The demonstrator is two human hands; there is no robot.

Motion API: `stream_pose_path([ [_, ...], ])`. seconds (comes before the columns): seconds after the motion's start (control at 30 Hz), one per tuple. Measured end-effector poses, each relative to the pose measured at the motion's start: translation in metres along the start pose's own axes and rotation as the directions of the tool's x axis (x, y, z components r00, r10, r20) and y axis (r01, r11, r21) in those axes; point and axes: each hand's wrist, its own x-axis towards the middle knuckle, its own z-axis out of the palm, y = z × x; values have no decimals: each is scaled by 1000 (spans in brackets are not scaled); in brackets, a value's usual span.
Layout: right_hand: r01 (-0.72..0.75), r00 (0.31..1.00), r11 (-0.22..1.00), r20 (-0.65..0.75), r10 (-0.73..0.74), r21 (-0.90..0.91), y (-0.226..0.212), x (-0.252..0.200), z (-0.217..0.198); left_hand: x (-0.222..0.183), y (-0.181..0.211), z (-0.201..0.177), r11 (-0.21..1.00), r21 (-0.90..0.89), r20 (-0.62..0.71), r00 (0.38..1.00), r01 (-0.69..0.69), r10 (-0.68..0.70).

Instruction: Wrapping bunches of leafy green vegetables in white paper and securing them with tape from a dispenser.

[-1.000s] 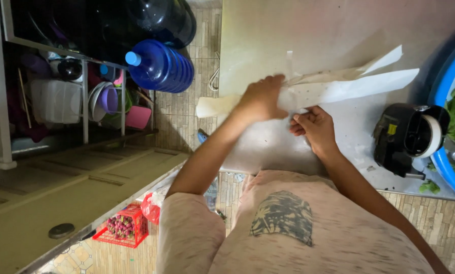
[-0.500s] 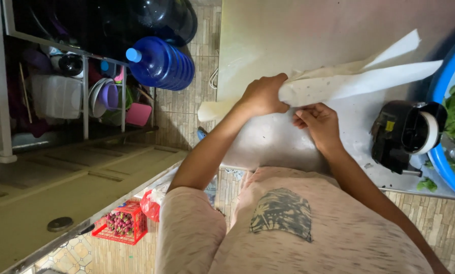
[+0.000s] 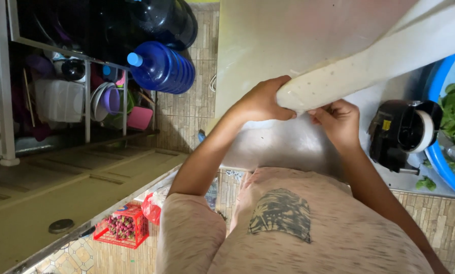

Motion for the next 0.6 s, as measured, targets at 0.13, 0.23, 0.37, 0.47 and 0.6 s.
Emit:
stream_pose_path([
  [0.13,-3,994,1000,-113,6,29,16,16,-23,5,-19,3,971,-179,-59,987,-155,147],
  [0.23,23,987,998,-162,-13,62,-3,23,-27,11,-30,9,836,-505,-9,970,-214,242],
  [0.37,-72,997,903,49,56,424,-91,23,1,29,-58,19,338,-927,26,872,-161,489],
  [0.47,-179,941,833,339,-11,523,-104,38,6,49,-76,27,139,-983,-11,785,-124,619],
  [0.6,-258,813,796,568,-128,548,-126,53,23,57,-78,27,106,-987,-12,722,-118,692],
])
